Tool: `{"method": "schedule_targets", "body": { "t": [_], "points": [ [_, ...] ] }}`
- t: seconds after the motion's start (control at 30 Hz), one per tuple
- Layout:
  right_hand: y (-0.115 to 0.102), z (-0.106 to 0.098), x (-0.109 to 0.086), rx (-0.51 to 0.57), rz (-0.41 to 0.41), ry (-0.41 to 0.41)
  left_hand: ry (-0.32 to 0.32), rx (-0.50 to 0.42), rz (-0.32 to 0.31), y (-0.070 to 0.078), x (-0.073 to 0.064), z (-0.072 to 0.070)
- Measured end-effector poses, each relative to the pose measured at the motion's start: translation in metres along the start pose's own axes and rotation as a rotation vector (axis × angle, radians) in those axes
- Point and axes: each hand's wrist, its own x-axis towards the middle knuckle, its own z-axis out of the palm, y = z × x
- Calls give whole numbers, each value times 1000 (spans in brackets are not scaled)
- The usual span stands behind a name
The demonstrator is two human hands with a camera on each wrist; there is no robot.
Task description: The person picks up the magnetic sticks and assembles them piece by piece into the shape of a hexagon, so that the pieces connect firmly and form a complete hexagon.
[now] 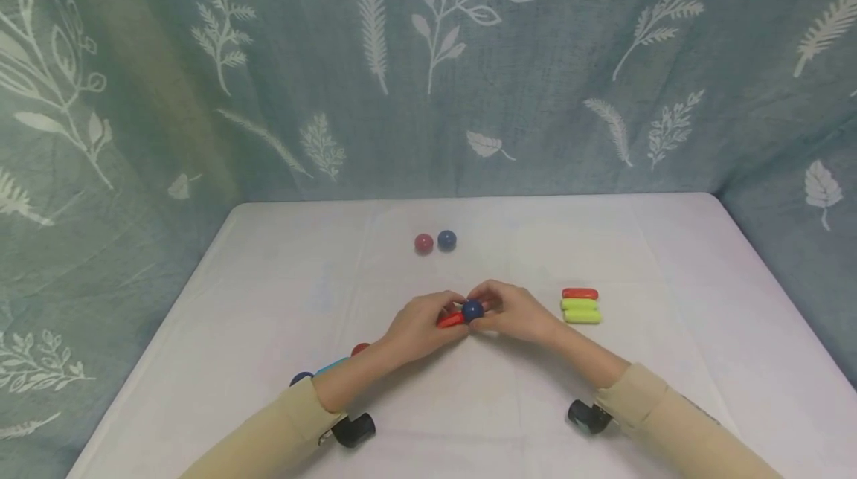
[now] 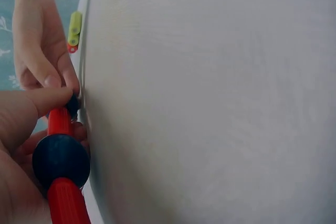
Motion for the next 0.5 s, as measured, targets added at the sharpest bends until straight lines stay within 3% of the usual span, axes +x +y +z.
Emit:
{"method": "schedule_targets", "body": {
  "t": [0.23, 0.5],
  "points": [
    [-1, -5, -4, -11, -4, 15, -12, -12, -17, -1, 1, 2],
    [1, -30, -22, -24, -13, 114, -30, -6, -26, 2, -2, 0]
  ]
}}
